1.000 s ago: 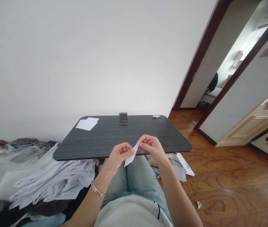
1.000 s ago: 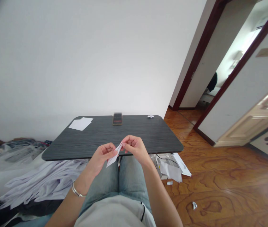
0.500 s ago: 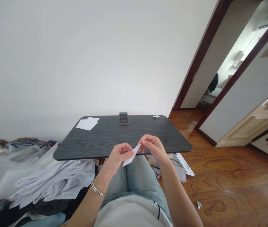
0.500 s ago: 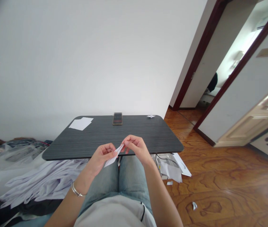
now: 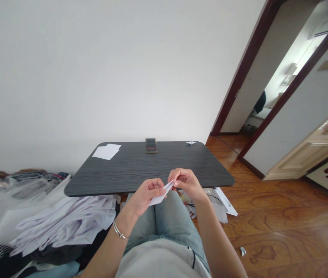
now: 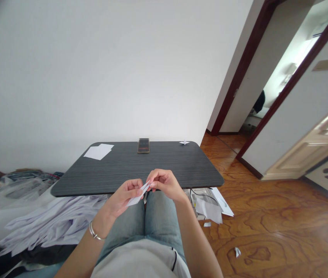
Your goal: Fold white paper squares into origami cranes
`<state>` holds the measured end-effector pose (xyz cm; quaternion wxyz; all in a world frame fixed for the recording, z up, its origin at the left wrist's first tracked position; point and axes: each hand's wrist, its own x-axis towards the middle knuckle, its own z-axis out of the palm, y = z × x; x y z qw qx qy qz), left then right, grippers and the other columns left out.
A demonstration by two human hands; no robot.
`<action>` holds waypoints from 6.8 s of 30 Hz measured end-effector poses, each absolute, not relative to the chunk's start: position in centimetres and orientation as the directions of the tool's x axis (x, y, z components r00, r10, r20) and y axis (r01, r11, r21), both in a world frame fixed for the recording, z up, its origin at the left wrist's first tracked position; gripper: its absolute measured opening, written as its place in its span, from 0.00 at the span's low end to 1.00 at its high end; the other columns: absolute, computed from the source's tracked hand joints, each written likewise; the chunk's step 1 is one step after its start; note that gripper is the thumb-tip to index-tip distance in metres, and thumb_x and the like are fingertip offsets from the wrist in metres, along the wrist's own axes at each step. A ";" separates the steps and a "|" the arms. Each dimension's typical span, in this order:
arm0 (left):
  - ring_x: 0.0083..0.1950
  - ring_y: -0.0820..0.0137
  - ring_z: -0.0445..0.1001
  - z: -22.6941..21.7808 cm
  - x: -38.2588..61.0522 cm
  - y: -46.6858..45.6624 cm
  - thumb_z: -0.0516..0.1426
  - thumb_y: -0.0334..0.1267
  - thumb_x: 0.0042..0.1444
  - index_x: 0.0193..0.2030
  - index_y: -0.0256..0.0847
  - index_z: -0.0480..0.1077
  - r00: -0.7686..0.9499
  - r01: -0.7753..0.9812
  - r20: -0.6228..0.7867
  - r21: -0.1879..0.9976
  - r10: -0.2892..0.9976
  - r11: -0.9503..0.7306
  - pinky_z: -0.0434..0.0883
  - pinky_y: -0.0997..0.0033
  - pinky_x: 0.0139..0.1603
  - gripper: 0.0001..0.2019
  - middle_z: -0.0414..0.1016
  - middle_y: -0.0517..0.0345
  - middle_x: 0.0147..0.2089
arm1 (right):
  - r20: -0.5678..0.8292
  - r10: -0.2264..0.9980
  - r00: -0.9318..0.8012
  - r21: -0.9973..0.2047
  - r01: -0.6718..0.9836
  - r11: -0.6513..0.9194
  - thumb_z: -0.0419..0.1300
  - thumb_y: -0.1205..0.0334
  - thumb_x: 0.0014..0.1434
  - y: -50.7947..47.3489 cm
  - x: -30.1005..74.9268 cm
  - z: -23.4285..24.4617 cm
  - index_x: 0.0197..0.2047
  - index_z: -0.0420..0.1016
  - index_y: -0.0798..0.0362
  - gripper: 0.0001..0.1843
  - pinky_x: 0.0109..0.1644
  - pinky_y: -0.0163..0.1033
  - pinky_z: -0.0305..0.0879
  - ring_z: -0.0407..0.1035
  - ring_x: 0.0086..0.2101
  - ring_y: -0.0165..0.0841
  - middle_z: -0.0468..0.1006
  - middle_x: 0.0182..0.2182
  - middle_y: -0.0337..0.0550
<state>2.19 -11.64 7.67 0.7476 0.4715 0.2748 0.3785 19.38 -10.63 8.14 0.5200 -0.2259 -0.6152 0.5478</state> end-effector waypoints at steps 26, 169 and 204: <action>0.20 0.82 0.56 7.5 2.8 -11.5 0.67 0.40 0.37 0.25 0.34 0.66 0.706 -0.365 -0.073 0.815 0.704 0.450 0.51 0.80 0.20 0.16 0.63 0.63 0.21 | 0.619 0.733 -0.283 -0.749 -0.493 0.442 0.65 0.58 0.51 -10.2 18.8 7.0 0.29 0.73 0.52 0.07 0.21 0.31 0.59 0.64 0.20 0.25 0.69 0.24 0.37; 0.18 0.79 0.62 9.0 3.1 -12.3 0.61 0.46 0.46 0.24 0.37 0.64 0.341 -0.220 0.019 0.974 0.940 0.060 0.54 0.79 0.20 0.15 0.70 0.62 0.18 | 0.330 0.932 -0.151 -0.941 -0.131 0.312 0.64 0.57 0.50 -11.5 18.7 8.0 0.29 0.72 0.53 0.09 0.22 0.30 0.59 0.66 0.22 0.27 0.72 0.22 0.37; 0.18 0.80 0.61 9.0 2.9 -12.2 0.60 0.45 0.48 0.24 0.36 0.64 0.393 -0.142 0.009 0.989 0.919 0.051 0.51 0.81 0.18 0.14 0.69 0.61 0.19 | 0.402 0.893 -0.205 -0.914 -0.021 0.406 0.61 0.56 0.54 -12.1 19.3 8.6 0.28 0.73 0.55 0.10 0.25 0.32 0.61 0.67 0.24 0.28 0.73 0.23 0.39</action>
